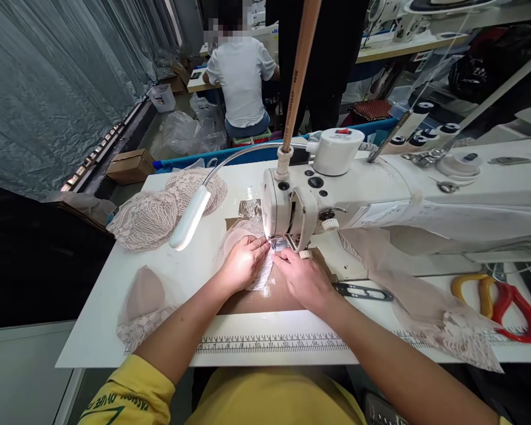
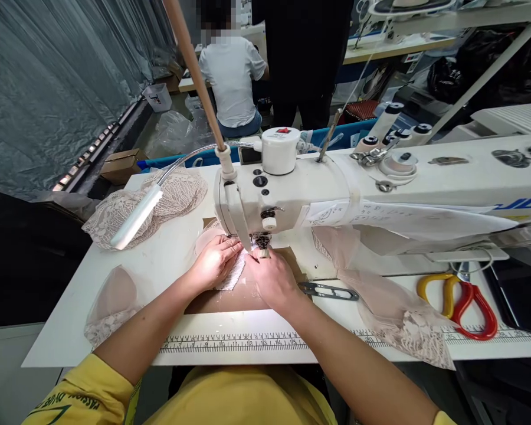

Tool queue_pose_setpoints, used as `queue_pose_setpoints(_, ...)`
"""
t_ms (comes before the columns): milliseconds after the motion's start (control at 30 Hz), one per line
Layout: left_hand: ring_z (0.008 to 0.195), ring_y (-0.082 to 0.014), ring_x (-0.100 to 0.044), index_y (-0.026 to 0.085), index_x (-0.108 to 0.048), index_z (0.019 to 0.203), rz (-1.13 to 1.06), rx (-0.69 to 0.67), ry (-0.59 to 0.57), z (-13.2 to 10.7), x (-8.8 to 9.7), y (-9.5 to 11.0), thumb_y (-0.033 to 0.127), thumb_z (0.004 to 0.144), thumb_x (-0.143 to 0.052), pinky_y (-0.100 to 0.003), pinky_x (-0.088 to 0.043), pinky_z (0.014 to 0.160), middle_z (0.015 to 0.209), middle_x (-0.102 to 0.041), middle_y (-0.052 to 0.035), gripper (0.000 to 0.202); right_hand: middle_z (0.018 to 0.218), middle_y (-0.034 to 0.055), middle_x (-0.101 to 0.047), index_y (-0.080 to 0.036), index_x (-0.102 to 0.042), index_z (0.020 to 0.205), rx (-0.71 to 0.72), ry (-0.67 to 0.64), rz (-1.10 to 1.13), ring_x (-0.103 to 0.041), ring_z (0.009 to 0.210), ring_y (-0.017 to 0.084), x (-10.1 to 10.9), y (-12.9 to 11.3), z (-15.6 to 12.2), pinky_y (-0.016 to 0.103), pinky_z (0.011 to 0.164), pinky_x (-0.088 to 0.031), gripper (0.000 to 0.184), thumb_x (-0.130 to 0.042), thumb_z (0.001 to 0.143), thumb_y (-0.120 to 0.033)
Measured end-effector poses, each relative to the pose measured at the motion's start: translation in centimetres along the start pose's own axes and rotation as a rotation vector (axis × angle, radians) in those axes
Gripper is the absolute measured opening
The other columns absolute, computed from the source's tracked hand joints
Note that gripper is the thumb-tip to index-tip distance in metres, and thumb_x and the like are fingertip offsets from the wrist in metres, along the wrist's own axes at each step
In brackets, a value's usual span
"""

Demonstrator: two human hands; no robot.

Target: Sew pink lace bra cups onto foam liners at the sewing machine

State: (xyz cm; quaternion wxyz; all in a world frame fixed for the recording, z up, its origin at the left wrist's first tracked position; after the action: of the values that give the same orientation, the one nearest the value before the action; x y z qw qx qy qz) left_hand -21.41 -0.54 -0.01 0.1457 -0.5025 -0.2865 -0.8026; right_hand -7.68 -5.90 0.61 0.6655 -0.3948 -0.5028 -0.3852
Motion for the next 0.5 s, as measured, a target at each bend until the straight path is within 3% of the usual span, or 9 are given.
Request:
queue_pose_setpoints(267, 0.127, -0.0343, -0.039, 0.014, -0.054, 0.129, 0.155, 0.137, -0.072, -0.5, -0.1, -0.3, 0.024, 0.092, -0.043, -0.053, -0.037, 0.101, 0.133, -0.054, -0.0128, 0.040, 0.095, 0.0055, -0.065, -0.019, -0.065, 0.115, -0.023, 0.066, -0.018, -0.054, 0.074, 0.018, -0.7, 0.1, -0.4, 0.029, 0.063, -0.035, 0.040, -0.043, 0.085, -0.005)
queue_pose_setpoints(400, 0.126, -0.0353, -0.039, 0.017, -0.052, 0.128, 0.221, 0.215, -0.130, -0.8, 0.7, 0.5, 0.025, 0.090, -0.043, -0.054, -0.037, 0.098, 0.136, -0.050, -0.0127, 0.040, 0.100, 0.0062, -0.067, -0.019, -0.065, 0.116, -0.004, 0.107, -0.050, -0.058, 0.075, 0.019, -0.9, 0.3, -0.6, 0.031, 0.067, -0.040, 0.038, -0.041, 0.088, -0.010)
queue_pose_setpoints(500, 0.117, -0.0327, -0.047, 0.017, -0.055, 0.121, 0.207, 0.276, -0.156, -2.2, 2.5, 1.3, 0.029, 0.091, -0.044, -0.050, -0.042, 0.093, 0.128, -0.055, -0.0126, 0.035, 0.100, 0.0067, -0.068, -0.018, -0.067, 0.113, 0.026, 0.171, -0.047, -0.061, 0.076, 0.020, -1.0, 0.5, -0.7, 0.033, 0.070, -0.044, 0.036, -0.040, 0.090, -0.014)
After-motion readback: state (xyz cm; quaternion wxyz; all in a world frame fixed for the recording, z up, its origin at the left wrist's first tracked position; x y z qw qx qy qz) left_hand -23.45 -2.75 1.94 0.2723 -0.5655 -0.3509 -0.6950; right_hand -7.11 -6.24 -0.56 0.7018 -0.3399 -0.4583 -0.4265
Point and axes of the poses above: each hand's wrist, its own z-axis towards the middle knuckle, its own x-axis out of the back of the hand, y = z × x, the point moved 4 cm from there along z, towards the middle knuckle
